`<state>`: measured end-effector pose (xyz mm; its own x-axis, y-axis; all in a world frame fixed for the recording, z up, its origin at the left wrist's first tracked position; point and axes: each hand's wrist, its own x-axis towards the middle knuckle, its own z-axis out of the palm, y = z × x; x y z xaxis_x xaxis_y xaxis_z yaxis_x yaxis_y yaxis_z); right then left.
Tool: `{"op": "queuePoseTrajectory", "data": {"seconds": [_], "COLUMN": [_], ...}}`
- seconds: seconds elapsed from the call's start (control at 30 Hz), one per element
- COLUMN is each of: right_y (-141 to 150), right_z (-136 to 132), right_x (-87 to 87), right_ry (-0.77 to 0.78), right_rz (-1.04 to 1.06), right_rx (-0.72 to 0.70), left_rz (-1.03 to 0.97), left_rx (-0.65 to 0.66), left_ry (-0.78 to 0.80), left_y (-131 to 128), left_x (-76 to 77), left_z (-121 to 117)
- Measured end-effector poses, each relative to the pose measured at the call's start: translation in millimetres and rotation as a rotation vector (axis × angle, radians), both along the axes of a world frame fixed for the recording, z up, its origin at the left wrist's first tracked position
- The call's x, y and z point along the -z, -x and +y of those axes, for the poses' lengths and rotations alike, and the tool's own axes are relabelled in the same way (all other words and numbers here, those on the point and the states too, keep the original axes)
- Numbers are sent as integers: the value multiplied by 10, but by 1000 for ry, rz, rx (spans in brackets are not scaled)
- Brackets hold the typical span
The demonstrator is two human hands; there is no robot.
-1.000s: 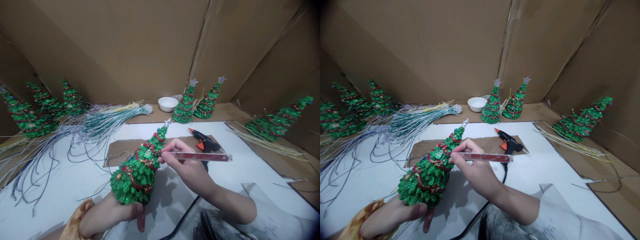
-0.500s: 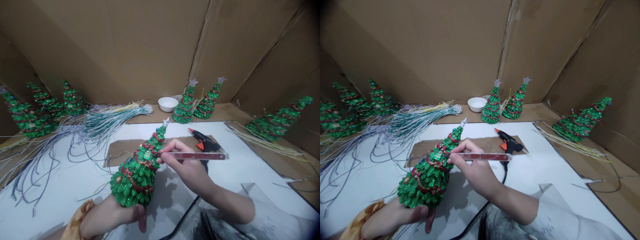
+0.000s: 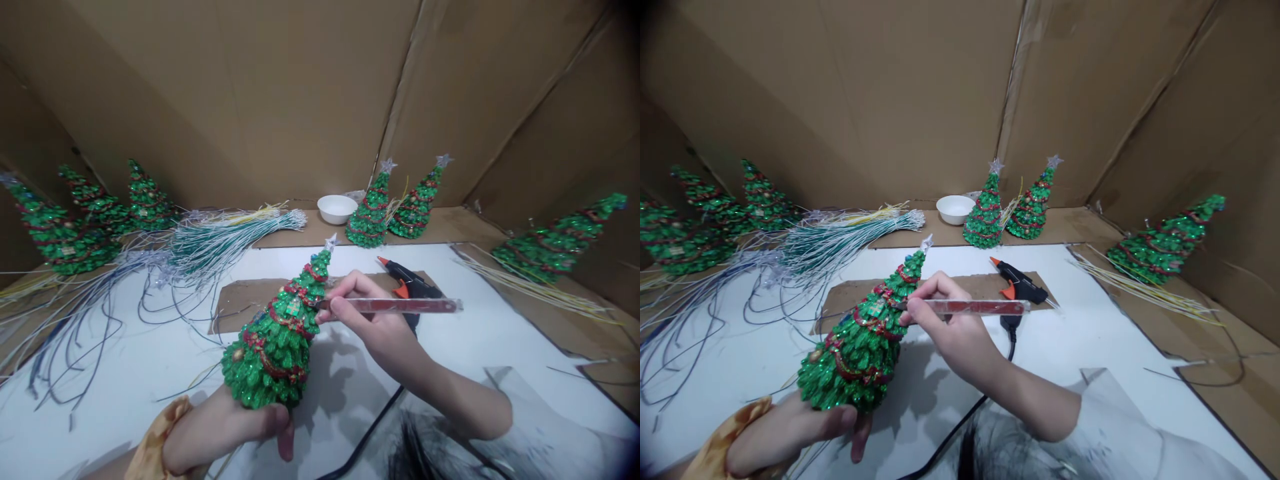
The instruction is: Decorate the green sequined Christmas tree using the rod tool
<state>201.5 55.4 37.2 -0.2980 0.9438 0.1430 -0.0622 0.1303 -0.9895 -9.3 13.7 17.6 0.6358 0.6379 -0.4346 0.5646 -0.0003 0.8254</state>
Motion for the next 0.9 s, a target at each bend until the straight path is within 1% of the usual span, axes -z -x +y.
{"op": "queuePoseTrajectory", "data": {"seconds": [0.2, 0.37, 0.5, 0.7, 0.9], "right_y": [-8, -13, 4, 14, -2], "right_z": [-46, -73, -72, -74, -71], "right_x": [5, -19, -35, -42, -54], "right_ry": [-110, -151, -147, -126, -138], "right_rz": [-104, -200, -243, -226, -238], "right_rx": [22, 56, 73, 63, 40], "left_rz": [-8, 21, 54, 74, 109], "left_rx": [11, 4, 0, 0, 16], "left_ry": [13, 25, -3, -3, -23], "left_y": [-14, -40, -61, -64, -49], "left_x": [16, 3, -3, 12, 5], "left_z": [-20, -32, -31, -34, -51]}}
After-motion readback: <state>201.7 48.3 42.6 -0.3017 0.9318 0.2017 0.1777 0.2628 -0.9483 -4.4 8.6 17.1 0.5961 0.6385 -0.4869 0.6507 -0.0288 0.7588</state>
